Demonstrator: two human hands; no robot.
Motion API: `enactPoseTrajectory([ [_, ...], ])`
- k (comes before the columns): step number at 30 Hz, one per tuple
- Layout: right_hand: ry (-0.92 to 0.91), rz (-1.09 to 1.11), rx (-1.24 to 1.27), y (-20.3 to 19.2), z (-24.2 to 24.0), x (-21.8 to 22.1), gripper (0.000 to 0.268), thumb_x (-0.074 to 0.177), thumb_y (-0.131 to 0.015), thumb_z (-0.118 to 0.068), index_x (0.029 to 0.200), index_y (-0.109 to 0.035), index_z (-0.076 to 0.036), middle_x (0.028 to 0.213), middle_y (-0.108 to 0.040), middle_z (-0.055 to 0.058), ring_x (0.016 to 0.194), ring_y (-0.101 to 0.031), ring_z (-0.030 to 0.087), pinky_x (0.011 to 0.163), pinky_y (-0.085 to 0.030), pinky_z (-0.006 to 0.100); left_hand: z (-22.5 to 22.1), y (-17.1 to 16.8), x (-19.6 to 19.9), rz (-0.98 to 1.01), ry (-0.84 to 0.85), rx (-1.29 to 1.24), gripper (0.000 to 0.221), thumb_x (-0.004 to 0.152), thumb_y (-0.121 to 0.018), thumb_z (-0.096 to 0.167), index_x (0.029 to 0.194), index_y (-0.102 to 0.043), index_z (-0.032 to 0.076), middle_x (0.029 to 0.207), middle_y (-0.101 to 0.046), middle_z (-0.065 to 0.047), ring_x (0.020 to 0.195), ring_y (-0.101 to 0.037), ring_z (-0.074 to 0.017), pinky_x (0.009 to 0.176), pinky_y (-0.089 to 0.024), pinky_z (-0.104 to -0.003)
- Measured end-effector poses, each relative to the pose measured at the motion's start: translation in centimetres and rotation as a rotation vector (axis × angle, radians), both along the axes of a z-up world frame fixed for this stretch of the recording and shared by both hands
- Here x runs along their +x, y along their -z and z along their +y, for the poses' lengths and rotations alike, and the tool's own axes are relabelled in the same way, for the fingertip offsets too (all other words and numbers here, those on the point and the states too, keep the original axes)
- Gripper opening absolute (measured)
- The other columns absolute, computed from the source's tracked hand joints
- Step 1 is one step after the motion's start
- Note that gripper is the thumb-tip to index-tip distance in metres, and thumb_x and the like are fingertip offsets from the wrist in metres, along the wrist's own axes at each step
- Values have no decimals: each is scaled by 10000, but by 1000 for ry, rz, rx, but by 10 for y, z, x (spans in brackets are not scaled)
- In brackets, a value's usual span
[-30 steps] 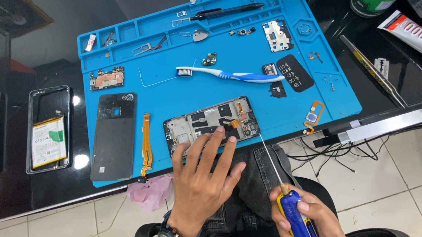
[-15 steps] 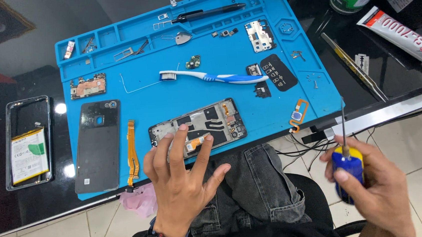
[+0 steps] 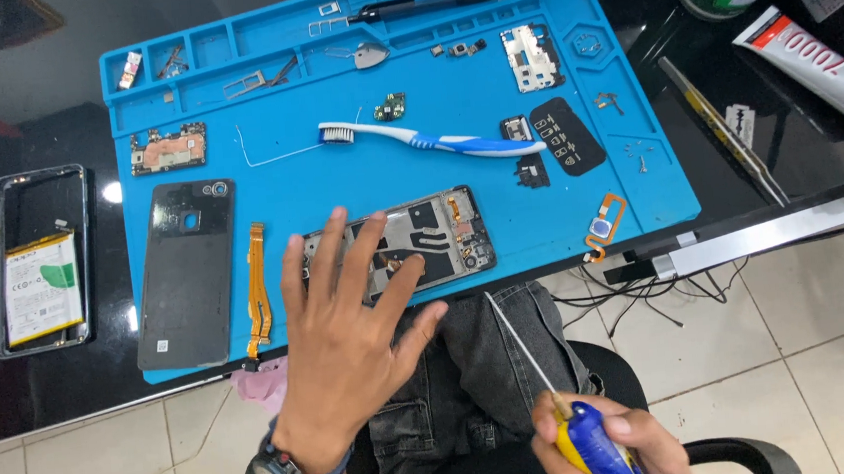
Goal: The person disassembles a smartphone, using tweezers to remove a small internal component. They then use a soldering iron to work on a detached ribbon cable and the phone's motherboard, before placing the tools and parts back on the blue work mat.
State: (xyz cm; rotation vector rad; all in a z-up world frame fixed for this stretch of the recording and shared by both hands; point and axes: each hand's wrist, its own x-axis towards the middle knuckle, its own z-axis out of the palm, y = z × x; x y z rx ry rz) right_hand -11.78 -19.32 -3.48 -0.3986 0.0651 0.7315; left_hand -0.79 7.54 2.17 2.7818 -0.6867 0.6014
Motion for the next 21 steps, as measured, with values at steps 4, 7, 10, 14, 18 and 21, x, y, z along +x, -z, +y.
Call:
enactPoseTrajectory([
  [4,-41,328,334,-1,19,-4,400,917,-484,-370,1132,-349,-61,662,-436,113,442,-387,177,432,-403,266,9,-10,20,135,138,-24,293,991,-623,406,1168,-697,186,1503,-517,-166,1415,-449,-452,1175,-237,-718],
  [7,-33,367,471,4,19,1,387,956,-481,-366,1206,-340,-107,716,-480,133,465,-431,171,438,-389,249,10,-8,18,95,141,-9,264,1016,-593,394,1202,-674,225,1506,-512,-133,1410,-443,-432,1155,-296,-697],
  [10,-55,401,542,-5,27,10,382,1007,-450,-358,1288,-381,-107,764,-480,127,470,-461,191,421,-390,273,9,-8,19,72,141,-14,196,1003,-627,355,1174,-672,271,1476,-511,-147,1327,-479,-428,1081,-361,-683],
  [14,18,454,570,-13,38,7,367,1010,-454,-354,1268,-386,-102,766,-487,118,473,-472,184,440,-414,273,10,-9,19,0,152,5,303,929,-774,333,1194,-634,287,1437,-495,-169,1269,-509,-427,1032,-421,-648],
  [18,53,417,497,-17,40,-1,391,998,-471,-385,1274,-384,-123,752,-478,83,503,-431,152,468,-399,250,10,-8,16,-29,153,25,313,972,-746,301,1249,-614,364,1465,-435,-134,1294,-479,-439,1062,-391,-658],
  [21,88,403,449,-17,41,-5,396,991,-476,-389,1271,-387,-123,746,-474,84,500,-415,151,466,-397,248,9,-5,14,-57,151,44,425,957,-771,229,1309,-600,394,1489,-409,-120,1318,-466,-444,1078,-382,-662],
])
